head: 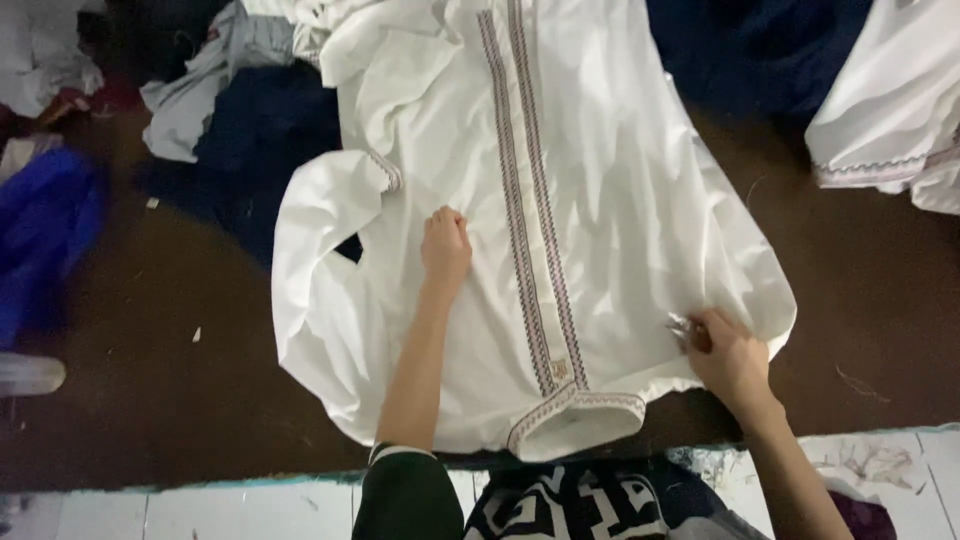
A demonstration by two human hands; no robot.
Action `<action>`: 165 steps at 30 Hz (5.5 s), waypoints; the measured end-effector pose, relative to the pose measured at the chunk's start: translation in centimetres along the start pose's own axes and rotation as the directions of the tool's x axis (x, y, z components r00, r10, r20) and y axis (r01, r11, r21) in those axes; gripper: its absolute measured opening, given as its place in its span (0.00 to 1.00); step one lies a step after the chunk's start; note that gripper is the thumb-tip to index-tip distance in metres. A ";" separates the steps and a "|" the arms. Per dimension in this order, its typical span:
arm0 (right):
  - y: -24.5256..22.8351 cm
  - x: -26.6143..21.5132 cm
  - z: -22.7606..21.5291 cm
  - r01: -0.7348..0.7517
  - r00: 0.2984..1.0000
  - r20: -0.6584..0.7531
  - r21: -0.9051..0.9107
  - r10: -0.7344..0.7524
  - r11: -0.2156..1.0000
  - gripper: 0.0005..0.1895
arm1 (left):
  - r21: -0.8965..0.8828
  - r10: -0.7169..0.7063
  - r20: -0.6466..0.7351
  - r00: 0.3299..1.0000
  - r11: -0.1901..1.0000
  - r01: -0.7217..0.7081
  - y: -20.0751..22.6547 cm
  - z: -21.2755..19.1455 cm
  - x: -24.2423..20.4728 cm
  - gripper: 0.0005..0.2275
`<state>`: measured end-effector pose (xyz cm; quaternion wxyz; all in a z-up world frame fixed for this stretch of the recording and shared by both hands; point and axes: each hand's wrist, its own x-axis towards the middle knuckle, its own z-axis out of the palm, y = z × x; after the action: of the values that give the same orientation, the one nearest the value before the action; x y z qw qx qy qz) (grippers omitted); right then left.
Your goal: Trimming excess threads from a white embroidered garment using thread snips on a work table.
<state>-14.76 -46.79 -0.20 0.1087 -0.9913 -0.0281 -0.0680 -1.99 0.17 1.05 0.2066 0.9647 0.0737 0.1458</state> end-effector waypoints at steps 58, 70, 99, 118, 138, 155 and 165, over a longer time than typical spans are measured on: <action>-5.3 21.9 -0.5 0.529 0.828 -0.214 -0.008 -0.518 0.849 0.25 | 0.295 0.075 -0.024 0.997 0.953 -0.065 -6.5 -8.4 -3.8 0.22; -3.8 22.3 3.5 0.440 0.859 -0.270 -0.043 -0.435 0.897 0.22 | -0.013 0.127 0.112 0.986 0.992 -0.126 3.6 -0.6 -4.1 0.28; -4.0 21.5 1.5 0.554 0.799 -0.339 0.094 -0.497 0.827 0.13 | -0.524 0.000 -0.076 0.997 0.851 -0.040 8.5 -9.9 -17.9 0.05; -8.0 19.7 -3.7 0.331 0.939 -0.183 0.245 -0.291 0.911 0.39 | 0.399 -0.334 -0.410 0.849 0.772 0.496 -10.3 -19.3 -30.9 0.27; 2.2 4.5 -13.5 0.258 0.961 0.000 0.355 -0.275 0.899 0.14 | -0.360 -0.151 0.139 0.979 0.913 0.192 0.0 -26.2 -26.7 0.10; -2.8 2.1 -10.7 0.431 0.885 -0.227 0.063 -0.407 0.900 0.21 | -0.053 -0.248 0.254 0.935 0.962 0.269 2.4 -19.1 -21.1 0.27; -2.2 2.5 -6.6 0.048 0.974 0.205 0.235 -0.098 0.971 0.26 | 0.191 -0.589 0.209 0.781 0.807 0.558 -2.4 -15.9 -25.5 0.33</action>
<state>-13.31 -45.99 7.00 0.2158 -0.9720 -0.0842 0.0393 -31.27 3.15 7.56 0.1912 0.9173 0.3450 -0.0555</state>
